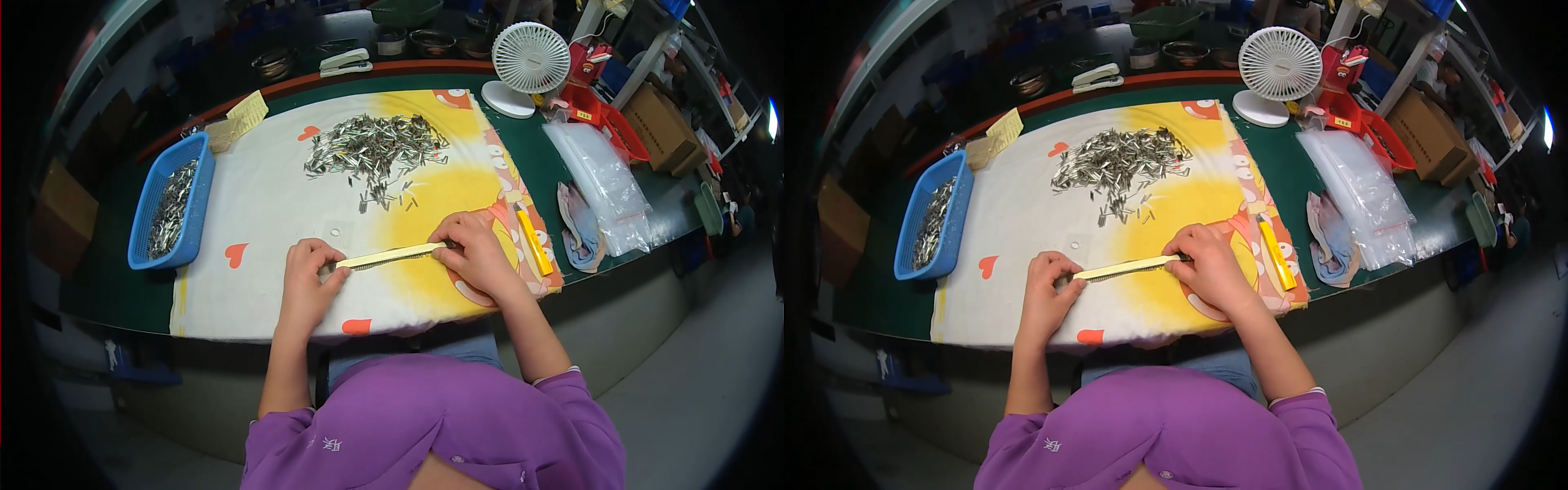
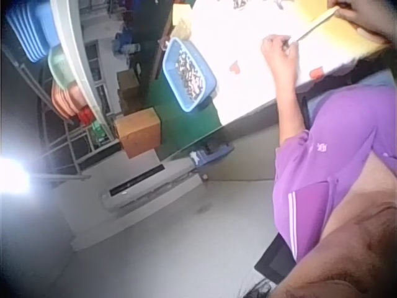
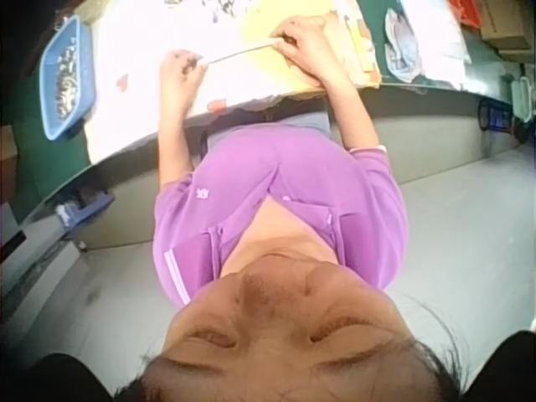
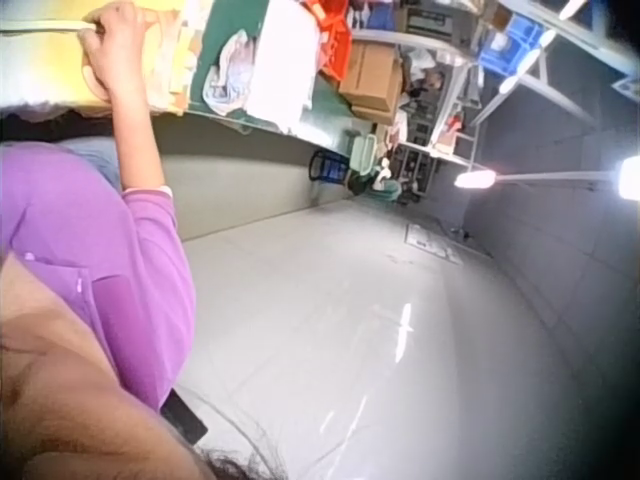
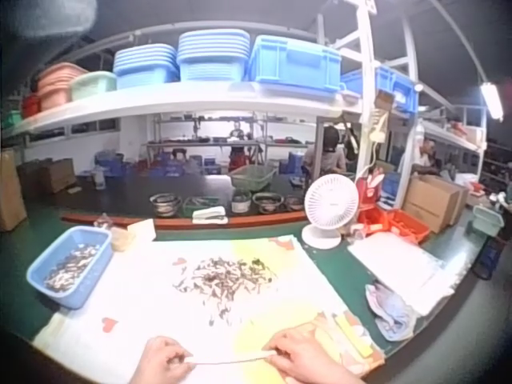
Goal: The person sorts and assembles small metal components by hand, using an alignment tool to position them on a work surface mat.
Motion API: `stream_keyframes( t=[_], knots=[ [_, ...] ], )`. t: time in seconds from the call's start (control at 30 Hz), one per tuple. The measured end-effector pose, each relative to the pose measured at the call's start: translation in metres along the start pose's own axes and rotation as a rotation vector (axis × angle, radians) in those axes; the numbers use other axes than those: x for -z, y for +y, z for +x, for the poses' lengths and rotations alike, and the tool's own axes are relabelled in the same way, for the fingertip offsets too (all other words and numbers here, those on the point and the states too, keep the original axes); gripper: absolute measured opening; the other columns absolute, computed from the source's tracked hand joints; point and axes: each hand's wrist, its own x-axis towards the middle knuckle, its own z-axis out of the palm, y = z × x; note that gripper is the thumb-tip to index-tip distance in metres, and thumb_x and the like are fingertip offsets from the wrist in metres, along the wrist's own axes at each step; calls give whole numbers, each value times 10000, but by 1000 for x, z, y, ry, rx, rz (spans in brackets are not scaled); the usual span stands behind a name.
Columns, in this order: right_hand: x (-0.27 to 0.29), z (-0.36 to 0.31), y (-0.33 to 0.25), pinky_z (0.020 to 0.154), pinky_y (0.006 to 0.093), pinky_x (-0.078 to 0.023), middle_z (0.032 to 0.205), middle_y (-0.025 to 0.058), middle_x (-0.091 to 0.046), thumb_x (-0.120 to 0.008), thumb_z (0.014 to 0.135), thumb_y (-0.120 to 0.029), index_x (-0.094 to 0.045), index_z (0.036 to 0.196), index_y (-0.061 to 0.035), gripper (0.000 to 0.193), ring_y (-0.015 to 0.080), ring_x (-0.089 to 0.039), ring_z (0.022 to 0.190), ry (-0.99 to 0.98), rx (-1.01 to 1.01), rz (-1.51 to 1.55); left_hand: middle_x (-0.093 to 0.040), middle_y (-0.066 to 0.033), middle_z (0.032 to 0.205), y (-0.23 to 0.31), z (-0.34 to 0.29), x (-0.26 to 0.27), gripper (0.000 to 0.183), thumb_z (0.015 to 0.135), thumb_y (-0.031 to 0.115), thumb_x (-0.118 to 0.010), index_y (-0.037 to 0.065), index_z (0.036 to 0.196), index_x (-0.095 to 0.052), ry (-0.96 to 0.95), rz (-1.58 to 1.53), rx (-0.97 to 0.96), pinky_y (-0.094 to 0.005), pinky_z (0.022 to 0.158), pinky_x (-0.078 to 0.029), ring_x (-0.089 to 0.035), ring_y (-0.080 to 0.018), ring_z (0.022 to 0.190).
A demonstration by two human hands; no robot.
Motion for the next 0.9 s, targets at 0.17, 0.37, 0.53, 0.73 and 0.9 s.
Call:
stream_keyframes(
  t=[0.17, 0.37, 0.53, 0.73, 0.9],
  knots=[
    [-2, -1, 1, 809, 337, -455, 960, 63, -600, -724, 758, -99, -674, 928, -81, 178, 237, -556, 922, 27, 5, -2, -545, -83, 995, -1, 0, -3, 169, 750, 39, -723, 32, 904, -652, -10, 88, -57, -364, 841, -452, -498, -273, 979],
    [2, -2, -4, 781, 326, -458, 907, 64, -597, -723, 752, -91, -668, 917, -73, 175, 225, -559, 872, 27, 0, -2, -567, -93, 950, -2, -1, -3, 154, 741, 25, -709, 29, 874, -630, 2, 79, -67, -372, 818, -449, -512, -280, 957],
    [1, -9, -5, 743, 325, -464, 853, 69, -596, -723, 747, -83, -657, 903, -60, 171, 217, -571, 835, 18, -31, 25, -592, -91, 855, -3, -4, -2, 146, 732, 15, -705, 34, 837, -605, -17, 32, -66, -371, 789, -454, -531, -290, 898],
    [2, -16, -9, 808, 394, -461, 823, 74, -617, -724, 748, -114, -658, 881, -78, 153, 293, -574, 858, 75, -103, 105, -593, -91, 857, 0, -8, -1, 143, 719, 7, -705, 37, 815, -603, -13, 48, -134, -371, 768, -456, -535, -291, 896],
    [4, -14, -9, 831, 403, -453, 880, 72, -603, -722, 765, -151, -655, 872, -87, 141, 289, -564, 922, 26, 34, -57, -591, -94, 867, 1, -7, -4, 131, 725, 14, -695, 39, 823, -612, -24, 80, -177, -383, 791, -449, -533, -295, 905]
  ],
)
